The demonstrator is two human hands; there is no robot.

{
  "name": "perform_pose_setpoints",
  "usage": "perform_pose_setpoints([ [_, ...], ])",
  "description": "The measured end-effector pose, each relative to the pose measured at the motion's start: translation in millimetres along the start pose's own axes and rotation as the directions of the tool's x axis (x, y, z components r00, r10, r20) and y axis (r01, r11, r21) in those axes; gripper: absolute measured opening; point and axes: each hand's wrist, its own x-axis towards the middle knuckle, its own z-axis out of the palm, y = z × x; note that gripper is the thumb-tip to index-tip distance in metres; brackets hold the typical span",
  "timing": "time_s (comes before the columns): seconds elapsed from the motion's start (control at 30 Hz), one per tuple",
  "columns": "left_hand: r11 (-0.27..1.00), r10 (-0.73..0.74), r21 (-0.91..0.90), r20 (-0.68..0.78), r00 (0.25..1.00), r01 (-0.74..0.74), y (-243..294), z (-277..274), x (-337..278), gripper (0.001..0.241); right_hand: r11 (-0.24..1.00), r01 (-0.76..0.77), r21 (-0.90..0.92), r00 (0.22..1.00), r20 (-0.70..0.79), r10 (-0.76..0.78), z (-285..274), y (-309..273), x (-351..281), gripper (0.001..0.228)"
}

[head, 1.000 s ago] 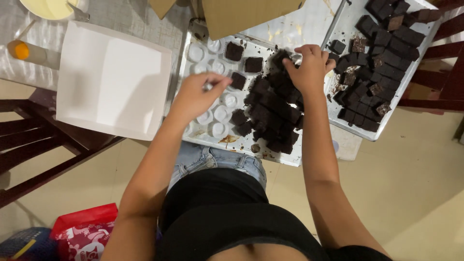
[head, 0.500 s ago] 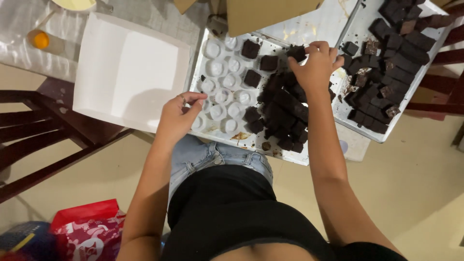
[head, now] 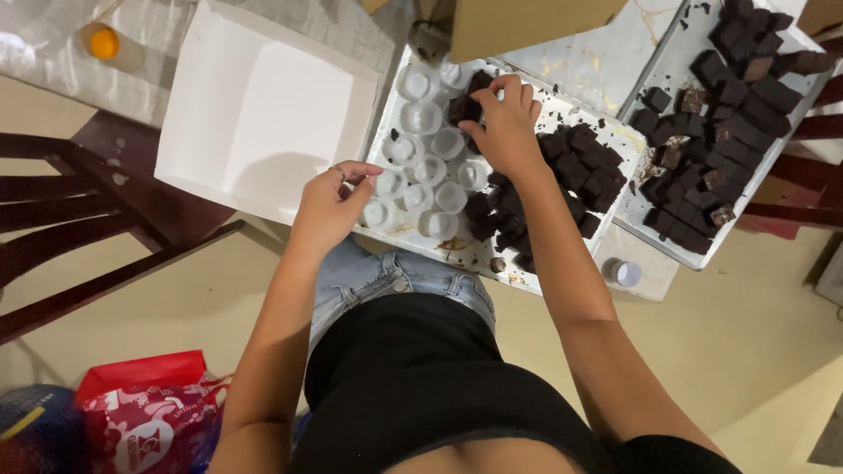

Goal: Placing square brownie pieces into individual paper cupcake liners and organizing them on a tray.

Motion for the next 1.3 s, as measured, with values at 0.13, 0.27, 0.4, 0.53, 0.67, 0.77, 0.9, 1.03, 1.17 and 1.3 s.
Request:
perform_pose_setpoints([
  [0.13,0.999,-0.021,0.050,-0.028,0.999,0.022,0,-9,-5,0.021,0.999,0.006,-0.044,1.000,0.003,-0.005,10,5,7,0.045],
  [0.27,0.999,-0.019,0.028,-0.038,0.999,0.020,-3,-12,-6,0.022,0.994,0.043,-0.099,0.999,-0.008,-0.044,10,3,9,0.044],
  [0.4,0.998,-0.001,0.057,-0.041,0.999,0.003,-6,-11,-5,0.022,0.987,0.079,-0.138,0.994,-0.069,-0.089,11,0,11,0.045],
  [0.53,0.999,-0.023,0.031,-0.031,0.999,0.024,-11,-8,-5,0.022,0.980,0.080,-0.184,0.992,-0.085,-0.097,14,-4,12,0.045],
  [0.67,1.000,-0.013,0.017,-0.025,1.000,0.013,-16,-8,-5,0.023,0.988,0.037,-0.151,0.994,-0.099,-0.052,16,-7,12,0.047],
  [0.77,1.000,-0.015,0.020,-0.021,1.000,0.016,-16,-8,-6,0.023,0.991,0.036,-0.128,0.994,-0.102,-0.049,12,-11,11,0.050],
  [0.9,0.999,-0.046,0.021,-0.015,0.999,0.047,-15,-8,-5,0.023,0.988,0.046,-0.145,0.990,-0.123,-0.064,13,-11,11,0.042],
  [1.03,0.999,-0.027,0.030,-0.003,1.000,0.027,-15,-7,-4,0.023,0.983,0.053,-0.174,0.986,-0.148,-0.079,21,-9,13,0.036],
  [1.17,0.999,-0.017,0.034,0.001,1.000,0.017,-13,-6,-4,0.022,0.973,0.089,-0.214,0.977,-0.171,-0.127,32,-3,14,0.032],
  [1.3,0.999,-0.016,0.036,0.014,1.000,0.016,-12,-6,-4,0.022,0.972,0.085,-0.219,0.976,-0.176,-0.125,29,-3,12,0.030],
])
